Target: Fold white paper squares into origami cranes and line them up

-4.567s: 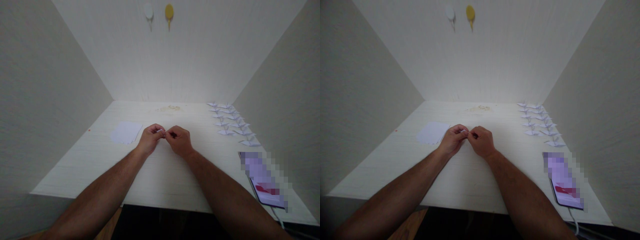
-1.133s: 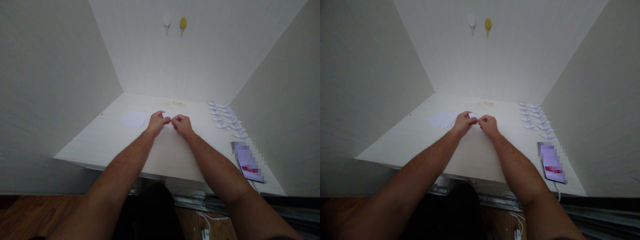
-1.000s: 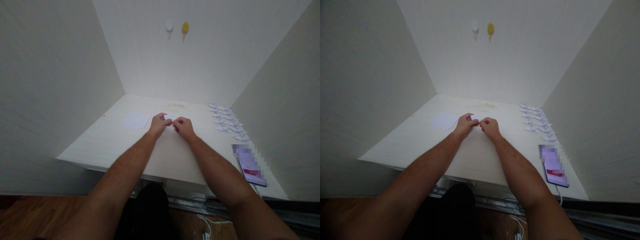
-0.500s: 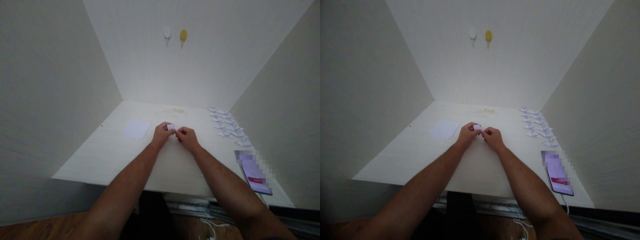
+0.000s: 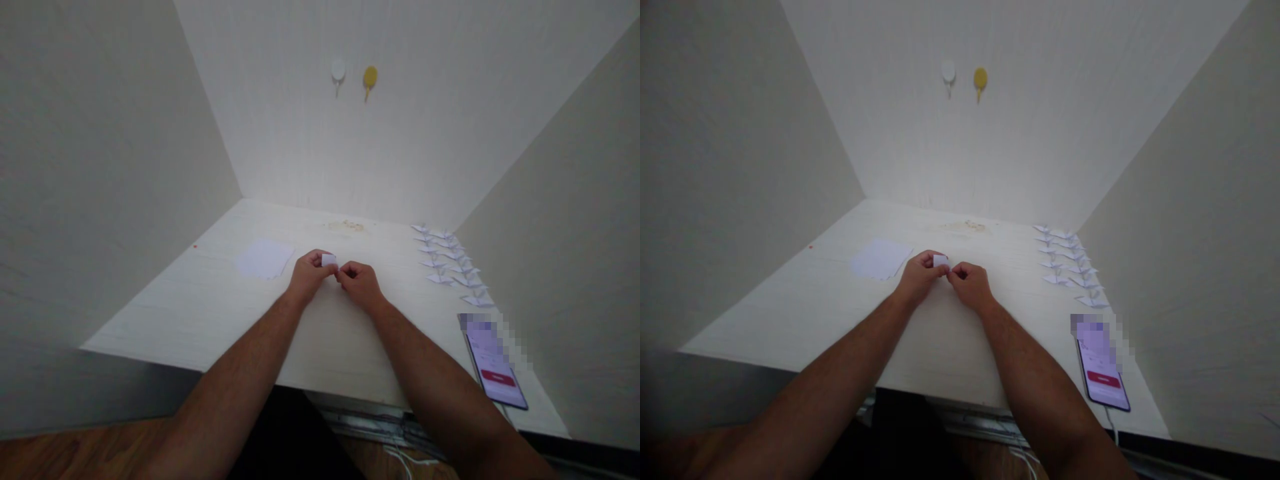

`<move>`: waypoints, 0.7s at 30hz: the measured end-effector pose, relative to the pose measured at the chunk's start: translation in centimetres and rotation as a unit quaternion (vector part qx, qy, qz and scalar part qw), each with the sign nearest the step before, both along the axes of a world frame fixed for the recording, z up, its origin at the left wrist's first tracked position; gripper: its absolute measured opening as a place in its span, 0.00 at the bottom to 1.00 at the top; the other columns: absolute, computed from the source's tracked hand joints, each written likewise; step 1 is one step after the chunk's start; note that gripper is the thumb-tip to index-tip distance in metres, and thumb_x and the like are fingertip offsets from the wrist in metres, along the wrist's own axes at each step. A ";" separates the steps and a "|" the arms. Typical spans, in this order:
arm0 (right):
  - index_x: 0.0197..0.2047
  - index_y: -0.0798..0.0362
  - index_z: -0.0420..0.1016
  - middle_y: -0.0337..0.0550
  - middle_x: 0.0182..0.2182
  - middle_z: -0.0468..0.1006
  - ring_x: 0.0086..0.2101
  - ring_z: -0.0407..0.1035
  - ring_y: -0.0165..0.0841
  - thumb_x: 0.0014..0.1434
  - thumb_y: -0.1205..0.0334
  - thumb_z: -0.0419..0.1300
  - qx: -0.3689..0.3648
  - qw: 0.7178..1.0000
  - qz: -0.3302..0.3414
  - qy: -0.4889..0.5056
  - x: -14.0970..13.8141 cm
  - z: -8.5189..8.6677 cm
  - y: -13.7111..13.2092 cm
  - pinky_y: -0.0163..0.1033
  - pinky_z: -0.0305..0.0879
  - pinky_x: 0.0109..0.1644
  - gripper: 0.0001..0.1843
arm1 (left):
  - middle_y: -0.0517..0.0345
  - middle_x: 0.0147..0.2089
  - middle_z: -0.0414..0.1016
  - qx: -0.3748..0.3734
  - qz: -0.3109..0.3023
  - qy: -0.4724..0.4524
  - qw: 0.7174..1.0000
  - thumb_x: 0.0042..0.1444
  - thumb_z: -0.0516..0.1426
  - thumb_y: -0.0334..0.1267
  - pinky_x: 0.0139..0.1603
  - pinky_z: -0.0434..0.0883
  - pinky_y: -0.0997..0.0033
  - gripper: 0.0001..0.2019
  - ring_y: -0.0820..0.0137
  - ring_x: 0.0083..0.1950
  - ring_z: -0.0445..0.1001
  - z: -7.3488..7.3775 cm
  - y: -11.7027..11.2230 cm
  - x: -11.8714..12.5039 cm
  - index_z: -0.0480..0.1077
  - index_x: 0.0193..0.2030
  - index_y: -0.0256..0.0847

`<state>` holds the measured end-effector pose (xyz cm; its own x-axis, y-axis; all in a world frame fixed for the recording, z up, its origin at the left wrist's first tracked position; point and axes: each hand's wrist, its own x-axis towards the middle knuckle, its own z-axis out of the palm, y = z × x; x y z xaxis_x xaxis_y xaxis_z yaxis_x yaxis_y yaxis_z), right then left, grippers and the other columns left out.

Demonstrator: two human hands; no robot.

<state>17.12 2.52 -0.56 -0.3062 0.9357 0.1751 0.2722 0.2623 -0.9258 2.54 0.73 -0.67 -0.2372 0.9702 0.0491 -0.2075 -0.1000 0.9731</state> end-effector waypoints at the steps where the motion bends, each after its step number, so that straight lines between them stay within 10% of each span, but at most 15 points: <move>1: 0.23 0.53 0.72 0.36 0.17 0.70 0.20 0.61 0.28 0.51 0.54 0.61 -0.006 1.000 0.004 0.002 -0.1 0.1 0.0 0.34 0.57 0.25 0.12 | 0.62 0.27 0.76 -0.001 0.009 -0.012 1.000 0.35 0.68 0.32 0.32 0.67 0.73 0.14 0.75 0.27 0.71 0.0 0.0 0.0 0.74 0.33 0.38; 21: 0.21 0.54 0.72 0.35 0.15 0.70 0.18 0.62 0.26 0.53 0.53 0.61 -0.008 0.999 0.018 0.033 -0.8 0.1 0.5 0.32 0.57 0.24 0.15 | 0.60 0.24 0.76 -0.005 0.066 -0.049 0.997 0.30 0.69 0.31 0.31 0.67 0.73 0.19 0.74 0.24 0.72 -0.1 0.2 -0.2 0.70 0.32 0.36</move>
<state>16.28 3.06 -0.50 -0.3283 0.9272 0.1801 0.2018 0.2551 -0.9456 2.38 0.91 -0.75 -0.3663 0.9304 0.0104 -0.2880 -0.1240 0.9496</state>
